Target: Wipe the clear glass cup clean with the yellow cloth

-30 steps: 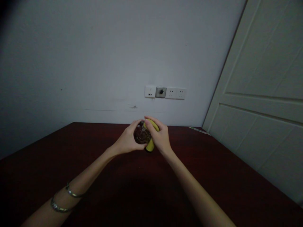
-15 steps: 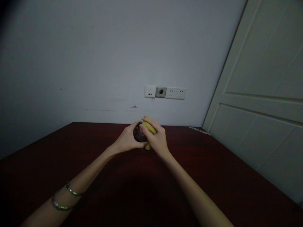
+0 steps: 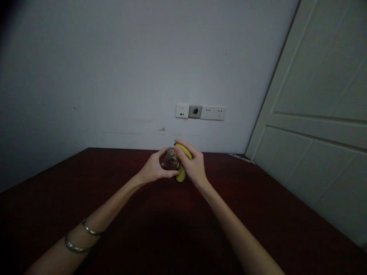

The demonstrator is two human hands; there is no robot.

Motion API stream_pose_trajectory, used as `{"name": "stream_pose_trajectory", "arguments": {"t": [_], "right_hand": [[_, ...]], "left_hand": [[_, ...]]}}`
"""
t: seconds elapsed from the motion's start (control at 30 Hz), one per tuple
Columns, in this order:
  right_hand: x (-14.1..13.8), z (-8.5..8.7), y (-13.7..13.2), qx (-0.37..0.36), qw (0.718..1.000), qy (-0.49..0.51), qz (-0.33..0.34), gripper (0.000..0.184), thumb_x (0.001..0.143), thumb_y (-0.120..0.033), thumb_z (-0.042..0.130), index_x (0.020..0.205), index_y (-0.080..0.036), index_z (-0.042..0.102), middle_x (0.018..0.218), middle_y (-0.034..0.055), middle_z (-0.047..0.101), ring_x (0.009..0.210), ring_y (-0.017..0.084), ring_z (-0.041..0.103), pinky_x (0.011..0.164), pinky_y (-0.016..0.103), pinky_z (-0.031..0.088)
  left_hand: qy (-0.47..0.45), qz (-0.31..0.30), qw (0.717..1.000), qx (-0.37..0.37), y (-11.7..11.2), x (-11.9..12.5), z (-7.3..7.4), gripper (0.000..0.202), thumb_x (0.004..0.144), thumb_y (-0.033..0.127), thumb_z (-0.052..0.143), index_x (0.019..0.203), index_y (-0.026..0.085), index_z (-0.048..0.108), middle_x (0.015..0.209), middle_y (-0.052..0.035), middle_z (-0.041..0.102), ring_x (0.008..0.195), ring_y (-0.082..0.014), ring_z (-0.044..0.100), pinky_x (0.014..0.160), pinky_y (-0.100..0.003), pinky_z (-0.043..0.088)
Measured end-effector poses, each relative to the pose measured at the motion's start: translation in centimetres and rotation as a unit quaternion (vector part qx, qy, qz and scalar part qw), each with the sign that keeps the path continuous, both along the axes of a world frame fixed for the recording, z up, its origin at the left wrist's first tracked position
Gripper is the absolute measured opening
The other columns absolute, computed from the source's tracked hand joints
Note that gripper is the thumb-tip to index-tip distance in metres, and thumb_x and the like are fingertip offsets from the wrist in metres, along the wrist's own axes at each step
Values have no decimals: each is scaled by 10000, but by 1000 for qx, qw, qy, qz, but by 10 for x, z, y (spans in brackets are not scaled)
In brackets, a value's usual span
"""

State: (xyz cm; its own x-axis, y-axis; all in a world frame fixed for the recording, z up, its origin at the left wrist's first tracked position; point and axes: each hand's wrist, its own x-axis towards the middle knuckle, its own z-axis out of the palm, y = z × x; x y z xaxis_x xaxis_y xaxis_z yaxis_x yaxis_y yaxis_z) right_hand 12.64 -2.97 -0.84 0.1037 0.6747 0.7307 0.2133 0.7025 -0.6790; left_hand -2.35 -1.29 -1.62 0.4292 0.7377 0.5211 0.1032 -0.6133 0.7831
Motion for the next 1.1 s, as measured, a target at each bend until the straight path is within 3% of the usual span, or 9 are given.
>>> {"name": "stream_pose_trajectory", "arguments": {"t": [0.07, 0.13, 0.27, 0.53, 0.63, 0.73, 0.83, 1.0, 1.1], "right_hand": [[0, 0, 0, -18, 999, 22, 18, 297, 794, -398, 616, 1021, -223, 693, 1086, 60, 702, 1009, 220, 646, 927, 410, 493], [0, -1, -2, 12, 1000, 2, 29, 293, 787, -372, 631, 1044, -242, 686, 1155, 54, 673, 1087, 222, 611, 979, 419, 457], [0, -2, -7, 74, 995, -55, 37, 295, 765, -324, 666, 1055, -276, 682, 1251, 37, 617, 1191, 223, 542, 1057, 441, 380], [3, -6, 7, -20, 999, 29, 39, 312, 801, -418, 612, 1043, -236, 687, 1108, 57, 696, 1022, 215, 645, 931, 414, 496], [4, -4, 0, 41, 998, -32, 30, 290, 804, -358, 624, 1072, -263, 676, 1198, 51, 651, 1122, 217, 598, 1001, 432, 445], [5, 1, -10, 120, 977, -172, 37, 299, 780, -288, 663, 1078, -285, 679, 1309, 42, 571, 1243, 234, 501, 1054, 451, 392], [6, 5, -13, 140, 961, -234, 46, 295, 769, -272, 679, 1064, -287, 688, 1332, 41, 548, 1278, 244, 462, 1058, 467, 388], [2, 3, -6, 63, 993, -104, 6, 288, 773, -310, 668, 1056, -261, 693, 1244, 74, 618, 1174, 241, 564, 1030, 464, 414], [-1, 1, -6, 32, 997, -68, -19, 275, 772, -319, 666, 1034, -242, 703, 1181, 88, 656, 1145, 244, 584, 1018, 466, 424]], "left_hand": [[-34, -36, 998, -38, 0, 1, 1, 652, 557, 283, 804, 1132, 142, 531, 1057, -89, 652, 927, -220, 636, 805, -348, 517], [-60, -57, 995, -58, 0, 1, 2, 615, 558, 261, 802, 1102, 138, 544, 1050, -91, 659, 918, -217, 642, 795, -344, 521], [-73, -48, 995, -52, 0, 0, 5, 562, 564, 237, 790, 1069, 138, 564, 1043, -88, 672, 923, -227, 647, 786, -351, 525], [-40, -56, 997, -39, 0, -2, 5, 602, 548, 221, 805, 1092, 141, 559, 1041, -75, 665, 933, -213, 635, 821, -355, 516], [-24, -34, 998, -39, 1, -2, 5, 571, 550, 237, 804, 1064, 139, 575, 999, -68, 672, 898, -213, 638, 782, -352, 525], [-20, -8, 999, -34, 5, -2, 3, 609, 552, 223, 797, 1108, 131, 566, 997, -79, 678, 902, -220, 639, 780, -351, 523], [-32, -17, 999, -32, 9, -2, 0, 639, 552, 215, 794, 1136, 121, 550, 1045, -101, 668, 941, -227, 635, 813, -362, 515], [-11, 10, 1000, -25, 12, -2, -4, 637, 523, 249, 825, 1107, 145, 592, 1029, -94, 674, 955, -243, 627, 839, -405, 506], [0, 31, 999, -17, 11, -2, -4, 652, 516, 251, 829, 1118, 152, 599, 1024, -89, 678, 954, -247, 624, 848, -416, 500]]}}
